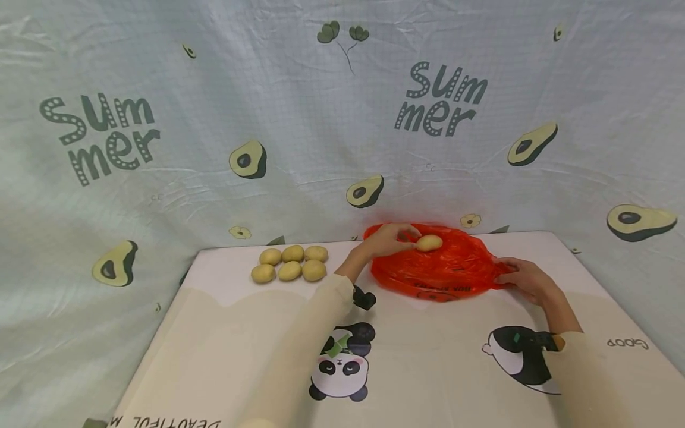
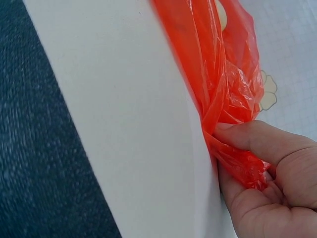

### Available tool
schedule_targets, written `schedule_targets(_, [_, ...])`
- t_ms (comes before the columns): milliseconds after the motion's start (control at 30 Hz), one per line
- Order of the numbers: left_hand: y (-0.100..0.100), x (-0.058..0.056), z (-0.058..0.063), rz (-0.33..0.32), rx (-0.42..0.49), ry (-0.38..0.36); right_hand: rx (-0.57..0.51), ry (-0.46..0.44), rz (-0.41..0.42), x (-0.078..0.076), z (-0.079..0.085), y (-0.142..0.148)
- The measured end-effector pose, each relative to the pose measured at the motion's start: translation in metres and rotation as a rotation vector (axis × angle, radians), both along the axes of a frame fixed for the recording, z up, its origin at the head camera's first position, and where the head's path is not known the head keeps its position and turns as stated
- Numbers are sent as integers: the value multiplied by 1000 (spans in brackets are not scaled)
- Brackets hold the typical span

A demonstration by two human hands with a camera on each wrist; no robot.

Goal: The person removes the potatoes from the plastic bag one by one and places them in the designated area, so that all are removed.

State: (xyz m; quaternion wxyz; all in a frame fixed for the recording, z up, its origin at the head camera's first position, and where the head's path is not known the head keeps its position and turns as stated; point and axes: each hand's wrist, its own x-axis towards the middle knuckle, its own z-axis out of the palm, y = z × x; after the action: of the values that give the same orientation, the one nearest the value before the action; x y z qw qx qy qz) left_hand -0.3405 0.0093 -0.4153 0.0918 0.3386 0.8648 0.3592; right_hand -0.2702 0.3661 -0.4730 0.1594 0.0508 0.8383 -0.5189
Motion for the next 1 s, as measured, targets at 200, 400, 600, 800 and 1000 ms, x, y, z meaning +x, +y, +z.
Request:
schedule_targets(200, [1,-8,4,-1,-57,-22,9,-3,2,0,0,1])
schedule_targets(400, [0,-22,10,-30,-132,-28,8,0,-2,1,1,0])
schedule_targets(600, [1,-34,13,-35,-159,-109,10,-2,3,0,1,1])
schedule_targets(800, [10,-43,10,-43,-45,-352,7,-8,8,-5,1,3])
schedule_targets(1000, [24,-43,5,-77,-72,-346,47,-1,29,-7,0,4])
